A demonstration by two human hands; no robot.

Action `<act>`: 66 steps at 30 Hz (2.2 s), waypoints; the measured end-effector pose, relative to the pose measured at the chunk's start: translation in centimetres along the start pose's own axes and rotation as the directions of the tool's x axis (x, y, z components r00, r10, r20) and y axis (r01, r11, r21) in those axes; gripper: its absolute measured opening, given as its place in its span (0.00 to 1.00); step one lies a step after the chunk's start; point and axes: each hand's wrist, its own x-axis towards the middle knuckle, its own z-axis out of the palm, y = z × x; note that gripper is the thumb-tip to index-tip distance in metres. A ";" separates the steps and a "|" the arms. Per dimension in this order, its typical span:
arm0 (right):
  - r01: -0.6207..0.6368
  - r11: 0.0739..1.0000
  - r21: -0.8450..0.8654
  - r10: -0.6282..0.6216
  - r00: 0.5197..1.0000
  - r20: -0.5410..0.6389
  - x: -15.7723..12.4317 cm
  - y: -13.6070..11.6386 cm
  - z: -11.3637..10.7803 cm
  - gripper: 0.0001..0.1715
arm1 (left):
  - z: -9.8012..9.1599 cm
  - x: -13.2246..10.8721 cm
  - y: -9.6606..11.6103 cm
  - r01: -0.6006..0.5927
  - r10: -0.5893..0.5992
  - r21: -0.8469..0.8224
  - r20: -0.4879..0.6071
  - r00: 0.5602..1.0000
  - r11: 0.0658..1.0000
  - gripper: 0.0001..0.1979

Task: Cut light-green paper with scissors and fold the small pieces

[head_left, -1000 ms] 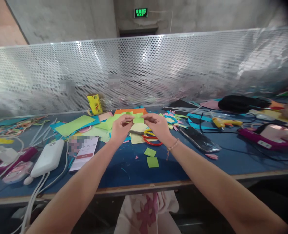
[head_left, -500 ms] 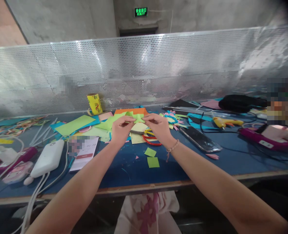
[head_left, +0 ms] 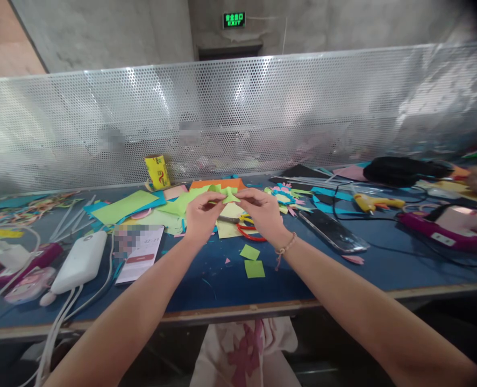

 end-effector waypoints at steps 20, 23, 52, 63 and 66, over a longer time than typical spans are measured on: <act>0.028 0.999 0.022 -0.030 0.996 0.089 -0.5 -0.8 0.5 0.09 | 0.1 -0.2 0.3 -0.066 0.066 -0.006 0.062 0.996 0.998 0.05; 0.047 0.999 -0.003 -0.046 0.995 0.088 -0.5 -0.8 0.6 0.09 | 0.2 -0.3 0.4 -0.043 0.044 -0.022 0.058 0.997 0.999 0.05; -0.061 0.998 0.000 0.061 0.998 0.016 0.4 -0.1 -0.2 0.04 | 0.2 -0.1 0.5 0.081 -0.070 -0.142 0.080 0.994 0.987 0.07; -0.043 0.999 0.031 0.038 0.991 0.130 1.1 0.6 -1.2 0.07 | 0.3 0.4 -0.3 0.298 -0.261 -0.323 0.153 0.953 0.898 0.07; -0.028 0.997 0.067 0.023 0.997 0.079 0.7 -0.3 -0.9 0.06 | 0.3 0.4 -0.5 0.253 -0.236 -0.309 0.092 0.967 0.917 0.08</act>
